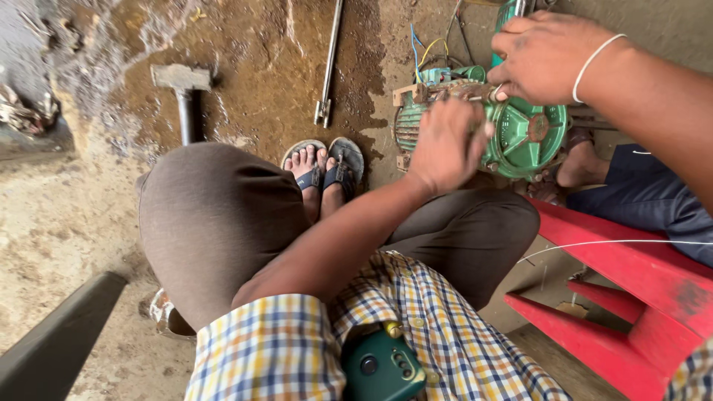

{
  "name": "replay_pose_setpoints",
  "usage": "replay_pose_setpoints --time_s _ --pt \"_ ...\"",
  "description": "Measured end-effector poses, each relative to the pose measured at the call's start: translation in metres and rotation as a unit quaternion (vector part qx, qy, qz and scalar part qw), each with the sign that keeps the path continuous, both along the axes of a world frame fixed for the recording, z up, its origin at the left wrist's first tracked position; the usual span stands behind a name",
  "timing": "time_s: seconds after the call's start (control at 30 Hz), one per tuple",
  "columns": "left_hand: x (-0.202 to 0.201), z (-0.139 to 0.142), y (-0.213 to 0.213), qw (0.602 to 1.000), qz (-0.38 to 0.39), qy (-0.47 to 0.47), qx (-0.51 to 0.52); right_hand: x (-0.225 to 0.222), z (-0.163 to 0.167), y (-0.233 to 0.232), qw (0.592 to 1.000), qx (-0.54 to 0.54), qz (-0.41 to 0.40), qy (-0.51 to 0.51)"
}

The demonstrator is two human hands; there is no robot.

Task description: The person sits on the ground and grinds a circular metal pump cover with an angle grinder. They then place the cover on a green water pump, align it, and tighten it using a wrench, before picking up a phone.

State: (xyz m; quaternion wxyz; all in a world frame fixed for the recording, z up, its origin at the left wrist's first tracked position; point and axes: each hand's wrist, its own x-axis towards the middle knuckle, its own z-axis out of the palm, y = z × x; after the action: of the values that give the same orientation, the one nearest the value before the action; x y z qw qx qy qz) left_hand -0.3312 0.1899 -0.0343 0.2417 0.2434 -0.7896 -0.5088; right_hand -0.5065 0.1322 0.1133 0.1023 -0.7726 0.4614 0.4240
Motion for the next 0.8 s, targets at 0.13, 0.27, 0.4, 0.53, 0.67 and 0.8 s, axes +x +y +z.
replay_pose_setpoints --time_s 0.13,0.27,0.4,0.53,0.67,0.8 --pt "-0.02 0.003 -0.024 0.973 0.047 0.065 0.217 -0.033 -0.017 0.005 0.99 -0.008 -0.129 -0.047" --pt "-0.035 0.004 -0.025 0.961 0.073 0.078 0.256 -0.057 -0.021 0.056 0.933 -0.035 -0.357 -0.012" --pt "-0.043 0.003 -0.03 0.944 0.077 0.042 0.317 -0.026 -0.005 0.15 0.782 -0.147 -0.588 -0.146" --pt "-0.058 -0.004 -0.031 0.943 0.089 0.007 0.32 0.061 -0.002 0.224 0.658 -0.306 -0.65 -0.225" --pt "-0.061 -0.024 -0.033 0.942 0.053 0.069 0.325 0.124 0.002 0.216 0.935 -0.16 -0.176 -0.264" --pt "-0.034 -0.048 -0.052 0.946 0.122 -0.005 0.299 0.156 -0.006 0.124 0.888 -0.245 -0.139 -0.363"
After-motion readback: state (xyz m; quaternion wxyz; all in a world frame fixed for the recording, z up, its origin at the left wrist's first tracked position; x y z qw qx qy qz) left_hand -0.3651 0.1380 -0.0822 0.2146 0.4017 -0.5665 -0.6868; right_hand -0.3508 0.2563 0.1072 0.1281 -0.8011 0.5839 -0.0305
